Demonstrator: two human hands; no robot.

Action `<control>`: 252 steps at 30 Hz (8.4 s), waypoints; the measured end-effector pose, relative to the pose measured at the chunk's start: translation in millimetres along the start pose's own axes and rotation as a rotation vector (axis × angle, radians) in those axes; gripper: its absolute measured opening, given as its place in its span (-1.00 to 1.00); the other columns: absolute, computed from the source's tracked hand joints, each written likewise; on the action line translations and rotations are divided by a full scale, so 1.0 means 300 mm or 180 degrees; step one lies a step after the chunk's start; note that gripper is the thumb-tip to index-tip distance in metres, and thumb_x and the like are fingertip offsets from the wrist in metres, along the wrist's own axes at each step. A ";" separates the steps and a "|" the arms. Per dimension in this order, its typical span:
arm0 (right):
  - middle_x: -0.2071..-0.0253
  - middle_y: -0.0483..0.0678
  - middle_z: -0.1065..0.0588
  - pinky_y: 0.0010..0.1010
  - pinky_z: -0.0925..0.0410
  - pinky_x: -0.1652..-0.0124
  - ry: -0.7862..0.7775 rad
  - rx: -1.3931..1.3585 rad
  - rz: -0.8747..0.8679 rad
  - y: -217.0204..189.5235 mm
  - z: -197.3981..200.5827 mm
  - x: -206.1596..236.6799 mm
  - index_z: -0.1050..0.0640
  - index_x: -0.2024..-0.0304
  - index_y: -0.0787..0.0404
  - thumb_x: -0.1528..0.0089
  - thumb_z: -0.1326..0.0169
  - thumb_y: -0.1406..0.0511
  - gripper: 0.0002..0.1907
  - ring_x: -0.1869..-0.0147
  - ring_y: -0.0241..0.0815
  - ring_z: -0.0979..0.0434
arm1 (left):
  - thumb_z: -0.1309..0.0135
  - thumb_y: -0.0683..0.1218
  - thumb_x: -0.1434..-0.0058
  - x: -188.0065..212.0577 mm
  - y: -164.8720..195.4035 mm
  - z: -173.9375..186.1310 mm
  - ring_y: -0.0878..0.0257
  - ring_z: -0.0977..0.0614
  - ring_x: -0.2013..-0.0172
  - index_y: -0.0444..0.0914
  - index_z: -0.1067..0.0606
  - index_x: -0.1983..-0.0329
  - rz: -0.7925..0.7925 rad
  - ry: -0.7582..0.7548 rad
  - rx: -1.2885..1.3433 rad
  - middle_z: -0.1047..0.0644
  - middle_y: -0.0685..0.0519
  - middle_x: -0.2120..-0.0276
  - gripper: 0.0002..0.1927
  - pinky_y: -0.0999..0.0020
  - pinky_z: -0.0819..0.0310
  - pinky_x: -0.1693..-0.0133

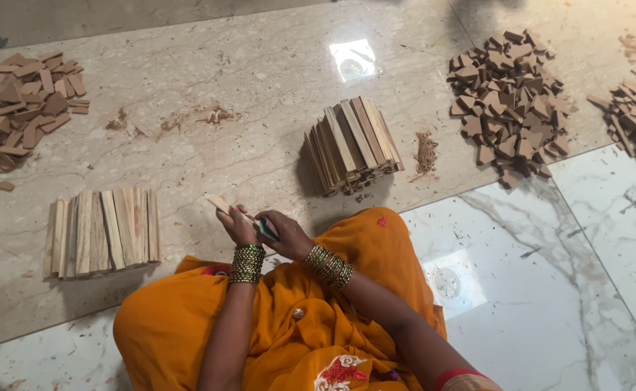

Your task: The person sits on the floor and repeatedly picks up small wooden sticks, rubs them with a sanding block, and places them into a stack. The person handles the sticks one at a time, smoothing each piece before stacking it.

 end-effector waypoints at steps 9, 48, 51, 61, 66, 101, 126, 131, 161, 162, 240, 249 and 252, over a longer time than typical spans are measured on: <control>0.17 0.07 -0.52 -0.13 -0.42 0.07 0.0255 0.1169 0.0172 -0.004 0.002 0.015 -0.42 -0.18 0.21 -0.10 -0.17 0.41 -0.43 0.08 0.06 -0.52 | 0.05 -0.24 -0.38 -0.004 0.026 -0.035 0.25 -0.47 0.20 -0.14 0.18 -0.55 -0.0528 -0.0161 -0.0511 -0.33 -0.07 -0.08 -0.20 0.38 -0.47 0.23; 0.01 -0.07 -0.53 -0.16 -0.29 0.07 0.2332 0.3323 -0.0765 0.155 0.605 -0.082 -0.41 -0.25 0.15 0.04 -0.34 0.39 -0.22 0.04 0.00 -0.42 | -0.09 -0.21 -0.23 0.074 -0.077 -0.141 0.37 -0.53 0.39 -0.10 0.02 -0.47 0.0113 -0.0963 -0.1439 -0.41 0.04 0.08 -0.19 0.47 -0.47 0.50; 0.05 -0.06 -0.53 -0.20 -0.31 0.06 0.2674 0.2902 -0.0718 0.156 0.649 -0.046 -0.42 -0.27 0.15 -0.13 -0.30 0.39 -0.35 0.08 -0.03 -0.45 | -0.12 -0.22 -0.21 0.092 -0.013 -0.175 0.28 -0.54 0.34 -0.15 -0.15 -0.42 -0.0515 -0.1140 -0.1856 -0.48 -0.01 0.07 -0.28 0.41 -0.52 0.33; 0.17 0.02 -0.50 -0.19 -0.52 0.30 0.1368 0.0879 -0.1886 0.379 0.775 0.111 -0.44 -0.16 0.17 -0.29 -0.07 0.39 -0.63 0.24 -0.05 -0.59 | -0.02 0.00 -0.37 0.018 0.032 -0.662 0.13 -0.60 -0.10 -0.19 -0.32 -0.38 -0.1119 -0.1948 -0.2269 -0.48 -0.05 -0.25 -0.48 0.24 -0.54 -0.09; 0.34 0.03 -0.59 -0.07 -0.45 0.23 0.0030 0.0845 -0.1083 0.362 0.579 0.098 -0.41 -0.11 0.15 -0.18 -0.08 0.38 -0.58 0.25 0.04 -0.62 | 0.14 0.14 -0.49 -0.086 0.037 -1.002 -0.06 -0.32 -0.39 -0.30 -0.17 -0.50 -0.1188 -0.2213 -0.1819 -0.27 -0.22 -0.42 -0.36 0.15 -0.18 -0.34; 0.10 0.04 -0.58 -0.01 -0.45 0.09 -0.1291 0.1845 -0.1171 0.387 0.023 0.011 -0.49 0.00 0.09 -0.22 -0.14 0.17 -0.67 0.02 0.09 -0.60 | 0.03 0.29 -0.24 -0.406 0.422 -0.121 -0.24 0.13 -0.49 -0.14 0.07 -0.58 -0.0931 0.0592 -0.6272 0.10 -0.12 -0.55 -0.05 -0.46 0.43 -0.33; 0.12 0.01 -0.61 -0.06 -0.48 0.10 -0.1695 0.2278 -0.1159 0.413 -0.036 0.022 -0.51 0.02 0.10 -0.22 -0.15 -0.04 -0.54 0.04 0.04 -0.64 | -0.10 -0.08 -0.42 -0.362 0.610 0.253 -0.06 -0.48 -0.13 -0.26 -0.51 -0.11 -0.1494 0.1115 -0.6465 -0.46 -0.13 -0.12 -0.74 -0.08 -0.50 0.07; 0.11 0.01 -0.61 -0.07 -0.49 0.07 -0.1765 0.2334 -0.1226 0.393 -0.026 0.020 -0.51 0.00 0.08 -0.19 -0.17 -0.02 -0.54 0.02 0.04 -0.63 | -0.20 0.01 -0.20 -0.343 0.485 0.257 -0.05 -0.51 -0.09 -0.23 -0.47 -0.21 -0.0212 0.0316 -0.6620 -0.43 -0.12 -0.14 -0.49 -0.15 -0.50 -0.01; -0.22 0.03 -0.50 -0.27 -0.47 0.06 0.0487 0.1209 -0.0644 0.243 0.179 -0.064 -0.39 -0.35 -0.14 -0.39 0.23 -0.02 -0.49 -0.15 0.00 -0.56 | 0.17 -0.15 -0.35 0.340 -0.088 -0.272 -0.20 -0.66 0.42 -0.20 -0.23 -0.33 -0.0555 -0.2502 -0.3725 -0.62 -0.28 0.36 -0.54 -0.04 -0.56 0.38; -0.10 0.08 -0.54 -0.20 -0.44 -0.07 0.0436 0.0775 -0.1027 0.286 0.183 -0.052 -0.41 -0.44 -0.15 -0.53 0.26 -0.12 -0.46 -0.11 -0.03 -0.59 | 0.14 -0.12 -0.37 0.339 -0.096 -0.269 -0.25 -0.65 0.38 -0.21 -0.22 -0.32 -0.0525 -0.2494 -0.3783 -0.61 -0.32 0.34 -0.55 -0.08 -0.54 0.35; 0.01 0.04 -0.58 -0.12 -0.46 0.08 -0.0175 0.1410 -0.0331 0.177 0.089 -0.078 -0.39 -0.17 0.08 -0.17 -0.18 0.43 -0.48 -0.01 0.10 -0.62 | -0.05 -0.15 -0.31 0.250 -0.024 -0.108 0.20 -0.58 0.57 -0.26 -0.45 -0.17 0.1542 -0.2303 -0.3189 -0.66 -0.07 0.44 -0.64 0.31 -0.41 0.59; -0.44 0.01 -0.32 -0.26 -0.47 0.22 0.0098 0.2820 0.0527 0.100 0.018 -0.051 -0.25 -0.43 -0.05 -0.06 0.01 0.61 -0.10 -0.14 0.02 -0.53 | -0.09 -0.02 -0.31 0.189 0.011 -0.165 -0.04 -0.67 0.35 -0.26 -0.60 0.04 -0.0796 -0.1813 -0.4062 -0.65 -0.14 0.34 -0.73 0.09 -0.56 0.24; -0.46 0.05 -0.28 -0.26 -0.48 0.21 0.0679 0.2542 -0.0090 0.148 0.161 -0.108 -0.25 -0.47 -0.07 -0.17 0.00 0.62 -0.14 -0.05 0.02 -0.53 | -0.08 0.00 -0.31 0.264 0.054 -0.182 0.00 -0.68 0.36 -0.19 -0.53 -0.11 -0.1015 -0.1903 -0.3646 -0.64 -0.09 0.35 -0.66 0.11 -0.57 0.24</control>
Point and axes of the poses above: each hand's wrist, its own x-axis away from the middle knuckle, its own z-axis out of the back of the hand, y = z × x, the point moved 9 cm from there along -x, towards the middle knuckle
